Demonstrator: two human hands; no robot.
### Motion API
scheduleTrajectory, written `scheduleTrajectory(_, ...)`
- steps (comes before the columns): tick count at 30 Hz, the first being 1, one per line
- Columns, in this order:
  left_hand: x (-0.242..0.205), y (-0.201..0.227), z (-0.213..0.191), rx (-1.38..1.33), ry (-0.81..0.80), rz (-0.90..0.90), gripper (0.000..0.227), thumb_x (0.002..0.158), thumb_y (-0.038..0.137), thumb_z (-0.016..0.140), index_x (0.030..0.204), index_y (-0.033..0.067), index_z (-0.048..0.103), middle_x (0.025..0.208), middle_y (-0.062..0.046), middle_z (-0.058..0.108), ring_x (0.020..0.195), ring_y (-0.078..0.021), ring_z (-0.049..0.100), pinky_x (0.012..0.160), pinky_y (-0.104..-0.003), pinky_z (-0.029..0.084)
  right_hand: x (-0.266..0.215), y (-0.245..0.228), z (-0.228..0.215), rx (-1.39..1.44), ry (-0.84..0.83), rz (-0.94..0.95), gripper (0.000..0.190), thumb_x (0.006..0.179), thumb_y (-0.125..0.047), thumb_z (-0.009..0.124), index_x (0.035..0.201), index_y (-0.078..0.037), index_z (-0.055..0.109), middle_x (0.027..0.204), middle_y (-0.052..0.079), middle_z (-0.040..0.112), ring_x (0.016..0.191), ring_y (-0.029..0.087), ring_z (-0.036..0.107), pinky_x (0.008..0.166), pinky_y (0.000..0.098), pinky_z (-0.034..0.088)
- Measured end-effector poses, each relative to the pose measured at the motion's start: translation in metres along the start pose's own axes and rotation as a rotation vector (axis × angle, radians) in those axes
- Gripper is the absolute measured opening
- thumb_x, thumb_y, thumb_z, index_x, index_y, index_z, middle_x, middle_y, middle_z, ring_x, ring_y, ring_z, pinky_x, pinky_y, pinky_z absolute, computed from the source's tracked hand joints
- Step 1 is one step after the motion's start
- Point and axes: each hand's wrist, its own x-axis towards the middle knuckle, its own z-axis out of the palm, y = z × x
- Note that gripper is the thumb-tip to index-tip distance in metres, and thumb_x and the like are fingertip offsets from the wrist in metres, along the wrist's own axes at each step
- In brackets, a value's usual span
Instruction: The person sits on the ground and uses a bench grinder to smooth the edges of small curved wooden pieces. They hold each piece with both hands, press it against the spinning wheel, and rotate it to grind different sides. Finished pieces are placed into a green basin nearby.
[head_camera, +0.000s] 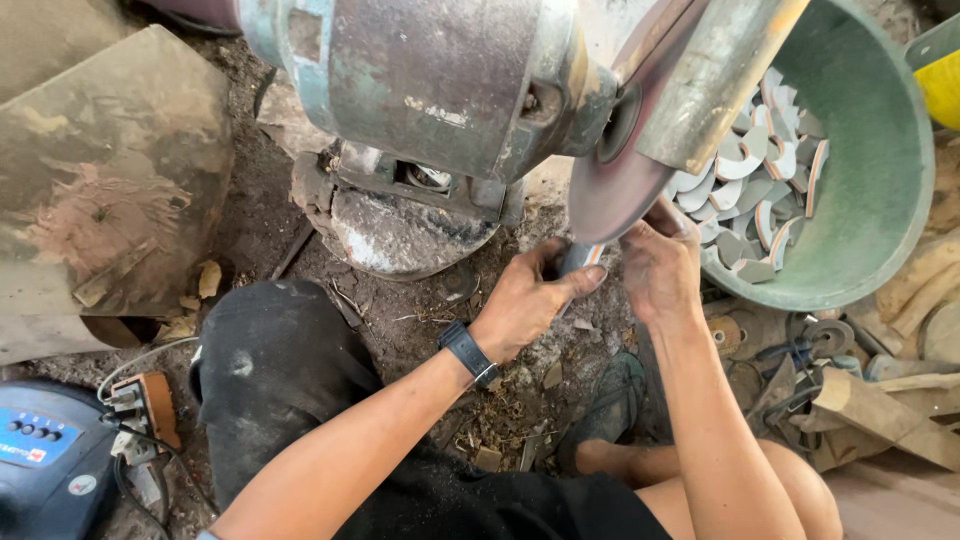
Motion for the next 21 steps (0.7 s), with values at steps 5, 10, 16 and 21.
scheduleTrajectory(5, -0.001, -0.001, -0.001, -0.004, -0.023, 0.033, 0.058, 0.085, 0.035, 0.077, 0.126, -0.0042, 0.062, 0.102, -0.010, 0.071, 0.090, -0.0164, 0.064, 0.081, -0.031, 0.054, -0.005, 0.004, 0.002, 0.019, 0.021, 0.010, 0.043, 0.088, 0.008, 0.069, 0.131, 0.009, 0.063, 0.122, 0.012, 0.071, 0.113, 0.019, 0.067, 0.105, 0.0360, 0.050)
scheduleTrajectory(10, -0.025, -0.003, -0.004, 0.006, -0.068, 0.015, 0.059, 0.087, 0.035, 0.075, 0.127, -0.0051, 0.061, 0.101, -0.013, 0.070, 0.088, -0.0188, 0.064, 0.078, -0.032, 0.054, -0.027, -0.004, 0.016, -0.053, 0.015, 0.028, 0.055, 0.090, 0.000, 0.071, 0.142, 0.008, 0.055, 0.134, 0.015, 0.066, 0.124, 0.021, 0.061, 0.114, 0.0364, 0.046)
scheduleTrajectory(16, -0.058, -0.021, -0.008, 0.088, -0.060, 0.008, 0.086, 0.081, 0.038, 0.078, 0.146, -0.0066, 0.043, 0.126, -0.023, 0.068, 0.108, -0.0257, 0.069, 0.090, -0.038, 0.057, -0.065, -0.012, 0.033, -0.113, -0.036, 0.032, 0.065, 0.091, -0.003, 0.072, 0.147, 0.016, 0.045, 0.150, 0.023, 0.054, 0.137, 0.027, 0.055, 0.120, 0.0400, 0.040)
scheduleTrajectory(21, -0.094, -0.034, -0.019, 0.258, -0.115, 0.152, 0.087, 0.088, 0.035, 0.079, 0.150, -0.0107, 0.040, 0.145, -0.031, 0.055, 0.134, -0.0347, 0.057, 0.111, -0.046, 0.043, -0.100, -0.012, 0.032, -0.118, -0.009, 0.100, 0.075, 0.083, -0.005, 0.075, 0.148, 0.014, 0.044, 0.148, 0.024, 0.057, 0.137, 0.030, 0.056, 0.118, 0.0421, 0.042)
